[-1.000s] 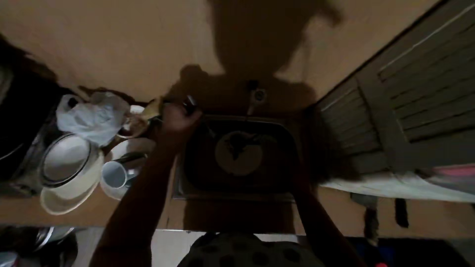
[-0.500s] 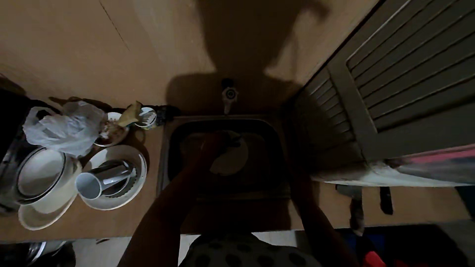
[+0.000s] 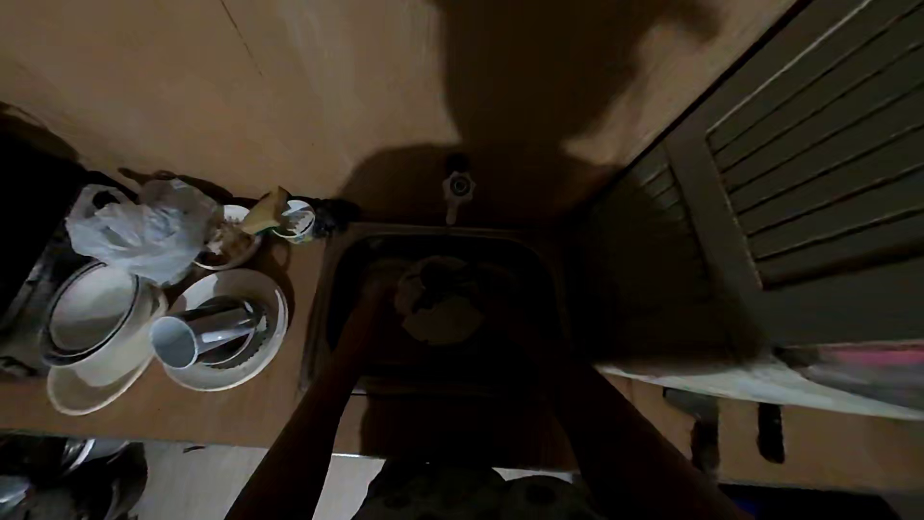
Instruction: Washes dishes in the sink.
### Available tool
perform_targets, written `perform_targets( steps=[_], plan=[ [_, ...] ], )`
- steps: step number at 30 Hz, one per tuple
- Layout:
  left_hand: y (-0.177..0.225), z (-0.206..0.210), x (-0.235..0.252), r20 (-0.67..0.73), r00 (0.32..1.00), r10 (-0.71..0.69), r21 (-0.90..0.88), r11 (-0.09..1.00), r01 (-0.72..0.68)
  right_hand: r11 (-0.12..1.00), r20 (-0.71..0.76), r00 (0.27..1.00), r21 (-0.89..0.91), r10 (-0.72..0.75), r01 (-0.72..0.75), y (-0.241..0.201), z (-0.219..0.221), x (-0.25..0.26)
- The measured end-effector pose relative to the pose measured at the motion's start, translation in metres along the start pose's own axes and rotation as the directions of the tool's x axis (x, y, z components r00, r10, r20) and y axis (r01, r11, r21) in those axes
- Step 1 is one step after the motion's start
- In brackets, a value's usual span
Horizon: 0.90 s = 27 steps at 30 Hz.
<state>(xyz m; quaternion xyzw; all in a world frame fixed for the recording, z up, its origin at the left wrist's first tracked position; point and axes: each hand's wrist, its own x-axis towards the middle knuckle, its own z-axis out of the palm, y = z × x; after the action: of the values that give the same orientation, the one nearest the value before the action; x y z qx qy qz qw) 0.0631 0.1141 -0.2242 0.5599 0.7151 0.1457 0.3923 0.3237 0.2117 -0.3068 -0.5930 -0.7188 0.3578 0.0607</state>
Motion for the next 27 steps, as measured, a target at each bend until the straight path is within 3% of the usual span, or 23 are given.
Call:
perform_targets(
  steps=[3,6,10,12,14,17,19,23,27],
  plan=[
    [-0.016,-0.011,-0.034,-0.065,0.997,-0.027,0.019,0.999,0.029,0.981,-0.106,0.993,0.178,-0.054,0.072,-0.013,-0.009,-0.020],
    [-0.050,-0.018,-0.061,-0.184,0.983,-0.010,0.035,0.999,0.016,0.984,0.069,0.987,0.108,-0.146,0.138,-0.030,-0.014,-0.037],
    [-0.073,-0.037,-0.104,-0.253,0.960,-0.117,-0.062,0.993,0.104,0.984,0.188,0.980,0.154,0.061,-0.091,-0.038,0.017,-0.007],
    [-0.104,-0.038,-0.121,-0.288,0.934,-0.209,-0.156,0.973,0.169,0.970,0.230,0.959,0.141,0.163,-0.199,-0.047,0.028,0.001],
    [-0.145,-0.035,-0.133,-0.320,0.889,-0.328,-0.355,0.911,0.209,0.953,0.229,0.947,0.155,0.224,-0.262,-0.064,0.028,-0.006],
    [-0.187,-0.037,-0.141,-0.281,0.762,-0.583,-0.633,0.709,0.309,0.955,0.165,0.966,0.188,0.200,-0.230,-0.070,0.020,-0.025],
    [-0.203,-0.043,-0.141,-0.254,0.683,-0.684,-0.754,0.582,0.303,0.941,0.146,0.974,0.265,0.176,-0.210,-0.062,0.022,-0.027],
    [-0.231,-0.052,-0.128,-0.243,0.631,-0.736,-0.897,0.418,0.142,0.853,0.167,0.976,0.479,0.142,-0.206,-0.039,0.034,-0.025],
    [-0.240,-0.061,-0.105,-0.255,0.585,-0.770,-0.912,0.393,0.120,0.786,0.179,0.977,0.584,0.116,-0.201,-0.042,0.042,-0.023]
  ],
)
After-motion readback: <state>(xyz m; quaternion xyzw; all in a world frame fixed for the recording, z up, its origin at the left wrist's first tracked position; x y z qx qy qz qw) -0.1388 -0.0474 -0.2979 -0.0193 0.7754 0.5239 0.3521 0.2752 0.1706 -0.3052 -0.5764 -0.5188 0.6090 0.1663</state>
